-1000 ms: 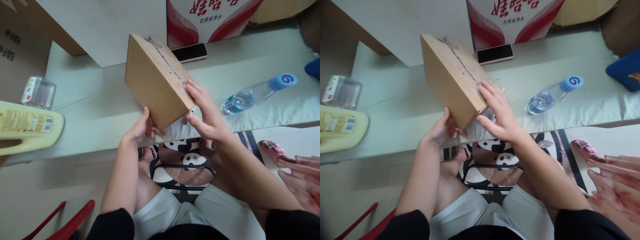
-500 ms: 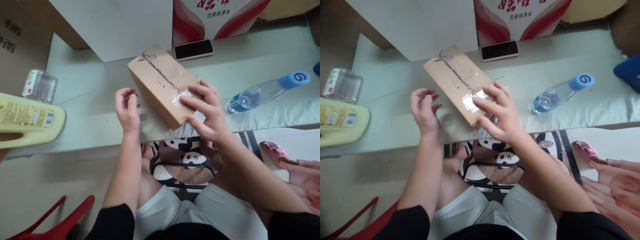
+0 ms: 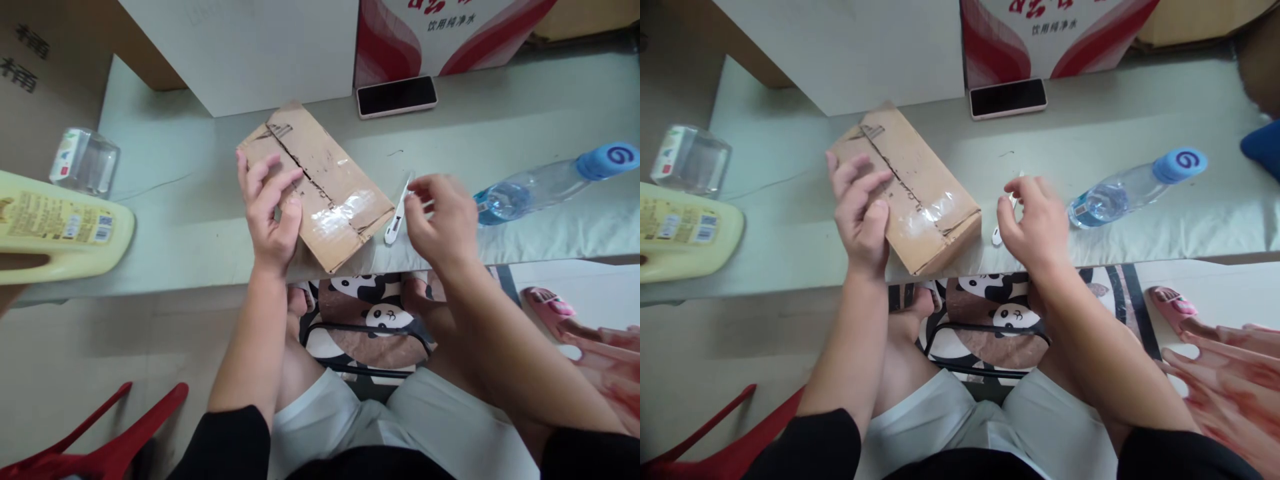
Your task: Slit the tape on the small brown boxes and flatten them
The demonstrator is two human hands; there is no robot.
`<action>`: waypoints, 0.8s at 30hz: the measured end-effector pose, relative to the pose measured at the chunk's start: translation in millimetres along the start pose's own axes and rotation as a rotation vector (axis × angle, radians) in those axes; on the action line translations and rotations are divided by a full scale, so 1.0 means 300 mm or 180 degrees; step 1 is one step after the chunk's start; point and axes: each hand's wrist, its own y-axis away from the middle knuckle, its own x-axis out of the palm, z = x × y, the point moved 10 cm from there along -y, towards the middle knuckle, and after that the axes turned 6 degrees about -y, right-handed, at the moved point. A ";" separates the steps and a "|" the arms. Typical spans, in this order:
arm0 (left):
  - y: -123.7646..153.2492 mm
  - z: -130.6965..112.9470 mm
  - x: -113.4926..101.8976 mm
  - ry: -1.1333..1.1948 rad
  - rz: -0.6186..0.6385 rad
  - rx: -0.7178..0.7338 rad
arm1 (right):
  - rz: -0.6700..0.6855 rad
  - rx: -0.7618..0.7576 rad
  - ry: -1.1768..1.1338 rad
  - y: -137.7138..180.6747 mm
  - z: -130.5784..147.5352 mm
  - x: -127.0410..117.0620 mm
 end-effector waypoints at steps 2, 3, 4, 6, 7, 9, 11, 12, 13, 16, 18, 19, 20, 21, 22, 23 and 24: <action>-0.001 -0.004 -0.001 -0.0057 -0.0023 -0.0032 | 0.0620 0.0471 0.0748 -0.010 -0.078 0.059; -0.001 -0.003 -0.003 -0.0088 -0.0048 -0.0055 | 0.0913 0.0594 0.0984 -0.007 -0.102 0.086; -0.002 0.000 -0.004 -0.0106 -0.0066 -0.0080 | 0.1138 0.0659 0.1128 -0.002 -0.116 0.107; -0.003 0.006 -0.004 -0.0075 -0.0078 -0.0101 | 0.1363 0.0694 0.1260 0.005 -0.123 0.130; -0.003 0.007 -0.002 -0.0033 -0.0067 -0.0086 | 0.1409 0.0694 0.1295 0.005 -0.122 0.135; -0.003 0.006 0.002 0.0056 -0.0027 -0.0037 | 0.1468 0.0680 0.1308 0.002 -0.115 0.141; -0.001 0.008 0.004 0.0071 -0.0003 -0.0043 | 0.1467 0.0692 0.1117 -0.006 -0.108 0.139; -0.001 0.010 0.005 0.0042 0.0003 -0.0067 | 0.1440 0.0733 0.0955 -0.010 -0.106 0.135; 0.000 0.011 0.004 0.0008 -0.0001 -0.0078 | 0.1387 0.0783 0.0809 -0.015 -0.106 0.128; 0.000 0.002 0.001 -0.0060 -0.0035 -0.0023 | 0.1158 0.0853 0.0605 -0.027 -0.108 0.100; 0.000 0.002 -0.001 -0.0101 -0.0070 -0.0047 | 0.0935 0.0782 0.0282 -0.032 -0.098 0.080; 0.000 0.006 -0.002 -0.0132 -0.0081 -0.0098 | 0.0830 0.0702 -0.0098 -0.034 -0.087 0.072; 0.000 0.010 -0.003 -0.0160 -0.0095 -0.0152 | 0.0727 0.0587 -0.0581 -0.035 -0.070 0.064; 0.000 0.013 -0.004 -0.0175 -0.0110 -0.0181 | 0.0621 0.0436 -0.1072 -0.036 -0.049 0.052; 0.000 0.012 -0.004 -0.0170 -0.0117 -0.0176 | 0.0511 0.0264 -0.1489 -0.036 -0.026 0.036; 0.000 0.008 -0.004 -0.0145 -0.0116 -0.0148 | 0.0407 0.0115 -0.1772 -0.034 -0.005 0.018; 0.000 0.005 -0.003 -0.0114 -0.0116 -0.0121 | 0.0288 0.0014 -0.1928 -0.032 0.012 0.000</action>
